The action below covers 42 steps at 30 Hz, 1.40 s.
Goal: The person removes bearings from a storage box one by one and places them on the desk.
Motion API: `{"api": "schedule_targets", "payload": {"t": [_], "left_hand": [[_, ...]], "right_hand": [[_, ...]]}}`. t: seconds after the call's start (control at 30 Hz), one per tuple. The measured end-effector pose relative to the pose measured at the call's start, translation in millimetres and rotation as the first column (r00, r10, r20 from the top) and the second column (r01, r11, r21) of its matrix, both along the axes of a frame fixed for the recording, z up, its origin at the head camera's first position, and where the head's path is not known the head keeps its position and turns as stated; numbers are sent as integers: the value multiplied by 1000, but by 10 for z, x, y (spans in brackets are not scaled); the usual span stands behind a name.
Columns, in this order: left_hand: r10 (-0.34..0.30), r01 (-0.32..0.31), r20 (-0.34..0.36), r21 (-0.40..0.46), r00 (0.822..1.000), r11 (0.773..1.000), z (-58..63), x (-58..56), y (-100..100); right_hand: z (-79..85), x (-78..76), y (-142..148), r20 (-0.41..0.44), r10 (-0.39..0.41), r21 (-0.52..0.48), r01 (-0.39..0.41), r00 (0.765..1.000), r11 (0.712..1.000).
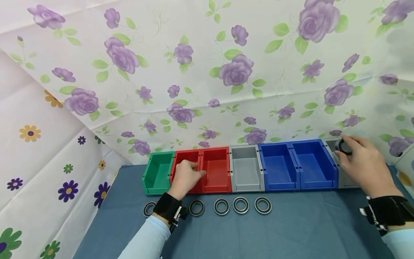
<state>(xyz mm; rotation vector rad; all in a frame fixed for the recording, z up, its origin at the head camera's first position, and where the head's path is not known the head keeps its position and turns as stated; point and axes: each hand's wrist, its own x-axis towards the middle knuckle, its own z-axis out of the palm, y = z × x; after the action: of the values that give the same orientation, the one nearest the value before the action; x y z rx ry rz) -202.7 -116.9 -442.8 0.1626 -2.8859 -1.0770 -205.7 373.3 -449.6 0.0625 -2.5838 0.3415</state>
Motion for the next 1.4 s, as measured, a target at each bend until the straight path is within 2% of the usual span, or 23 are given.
{"api": "schedule_targets", "payload": {"t": [0.3,0.6,0.83,1.17,1.4], "left_hand": [[4,-4,2,-3,1000,1000,1,1,5],[-4,4,0,-3,1000,1000,10,13,-4],[0,0,-9,-2,1000,1000,11,5,-1],[-11,10,-27,-18,1000,1000,2,-5,-3],[-13,13,-30,-17,999,1000,8,-6,-9]], "right_hand": [[240,120,-285,-56,21,-20,-22,998,1000],[410,265,-526,-139,141,11,-141,980,990],[467,364,-665,-184,211,38,-208,960,977],[507,501,-868,-191,233,-39,-245,954,969],[444,606,-951,-175,263,-69,-279,949,958]]}}
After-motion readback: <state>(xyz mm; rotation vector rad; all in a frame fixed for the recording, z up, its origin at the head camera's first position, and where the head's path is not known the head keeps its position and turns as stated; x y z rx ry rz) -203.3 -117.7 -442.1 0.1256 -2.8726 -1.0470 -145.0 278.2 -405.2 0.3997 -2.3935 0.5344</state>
